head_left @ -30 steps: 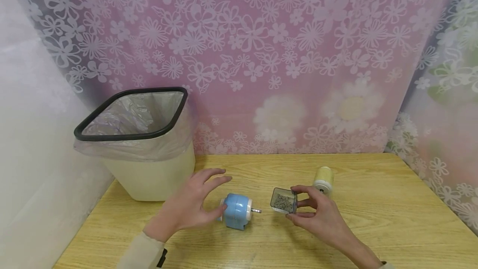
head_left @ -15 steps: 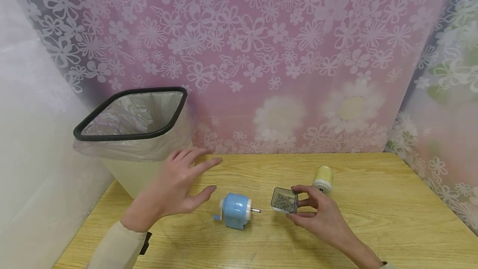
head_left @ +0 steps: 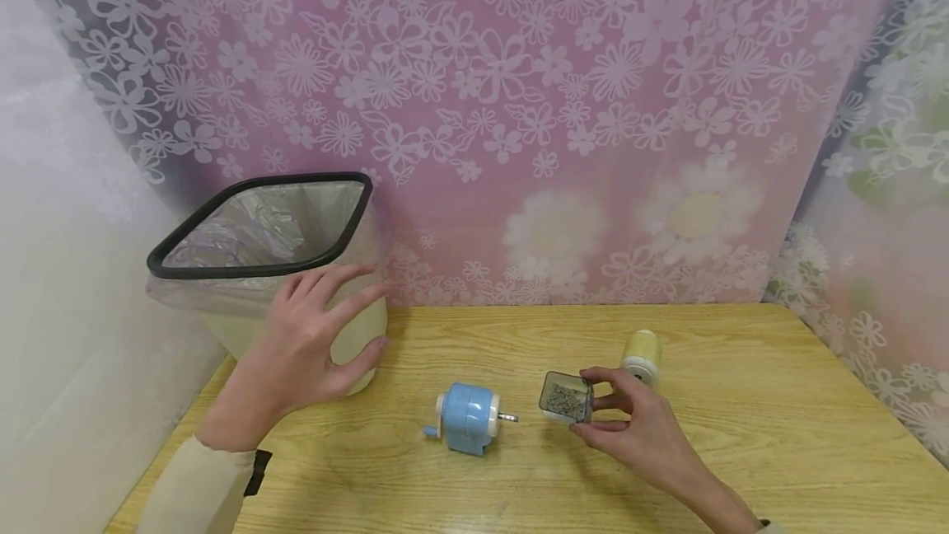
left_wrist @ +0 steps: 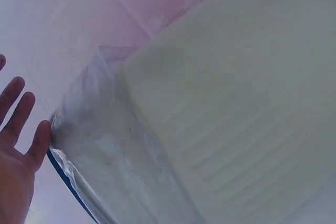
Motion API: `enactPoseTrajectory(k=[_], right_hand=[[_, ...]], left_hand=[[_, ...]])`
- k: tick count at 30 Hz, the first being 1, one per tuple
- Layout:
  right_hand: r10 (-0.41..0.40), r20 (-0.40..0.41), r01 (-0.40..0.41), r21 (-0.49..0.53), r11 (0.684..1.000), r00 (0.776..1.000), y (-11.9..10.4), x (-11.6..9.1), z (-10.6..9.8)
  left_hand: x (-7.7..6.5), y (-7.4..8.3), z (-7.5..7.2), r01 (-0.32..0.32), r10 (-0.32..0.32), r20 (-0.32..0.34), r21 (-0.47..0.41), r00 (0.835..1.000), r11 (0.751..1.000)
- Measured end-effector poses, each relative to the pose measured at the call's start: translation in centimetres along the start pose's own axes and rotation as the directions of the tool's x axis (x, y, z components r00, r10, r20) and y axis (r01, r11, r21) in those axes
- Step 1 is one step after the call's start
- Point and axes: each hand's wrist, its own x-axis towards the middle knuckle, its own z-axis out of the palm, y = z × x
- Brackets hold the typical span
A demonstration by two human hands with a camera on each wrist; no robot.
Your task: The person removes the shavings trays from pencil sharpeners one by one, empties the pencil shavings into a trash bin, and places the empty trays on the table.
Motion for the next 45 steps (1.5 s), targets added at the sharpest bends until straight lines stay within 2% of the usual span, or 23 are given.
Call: enactPoseTrajectory(k=[3, 7, 10, 14, 20, 24, 27, 32, 38, 42, 45], right_hand=[[-0.004, -0.005, 0.004, -0.002, 1.0, 1.0, 0.0, 0.0, -0.1], [-0.012, -0.007, 0.012, -0.002, 1.0, 1.0, 0.1, -0.1, -0.1], [-0.011, -0.005, 0.01, -0.001, 1.0, 1.0, 0.2, -0.1, 0.0], [-0.006, -0.008, 0.006, -0.004, 1.0, 1.0, 0.2, -0.1, 0.0], [-0.004, -0.02, 0.004, -0.002, 1.0, 1.0, 0.0, 0.1, -0.4], [-0.036, -0.026, 0.036, -0.017, 0.999, 0.999, -0.2, 0.4, -0.8], [-0.071, -0.033, 0.07, -0.041, 0.997, 0.997, -0.2, 0.6, -1.1], [-0.117, -0.049, 0.113, -0.081, 0.99, 0.992, -0.3, 1.0, -1.4], [-0.139, -0.061, 0.134, -0.08, 0.988, 0.988, -0.7, 1.7, -1.8], [-0.14, -0.063, 0.137, -0.059, 0.989, 0.988, -0.8, 2.3, -2.0], [-0.156, -0.068, 0.151, -0.068, 0.986, 0.985, -0.9, 2.9, -2.0]], left_hand=[[0.0, -0.2, -0.6, -0.007, 0.007, -0.085, -0.006, 0.996, 1.0], [-0.1, -0.6, -1.3, -0.022, 0.022, -0.183, 0.002, 0.983, 1.0], [-0.3, -1.2, -1.8, -0.011, 0.014, -0.23, 0.012, 0.973, 1.0], [-0.9, -2.1, -2.2, 0.032, -0.023, -0.257, 0.034, 0.966, 0.999], [-2.2, -3.6, -2.7, 0.137, -0.115, -0.233, 0.08, 0.965, 0.987], [-3.2, -4.3, -3.0, 0.232, -0.208, -0.181, 0.124, 0.961, 0.965], [-3.6, -4.7, -3.2, 0.277, -0.255, -0.14, 0.169, 0.957, 0.946], [-4.2, -5.2, -3.4, 0.268, -0.251, -0.099, 0.24, 0.963, 0.933], [-4.3, -5.4, -3.5, 0.244, -0.236, -0.061, 0.277, 0.97, 0.929], [-4.2, -5.5, -3.5, 0.238, -0.233, -0.053, 0.284, 0.971, 0.929], [-4.3, -5.6, -3.3, 0.244, -0.232, -0.075, 0.271, 0.97, 0.931]])
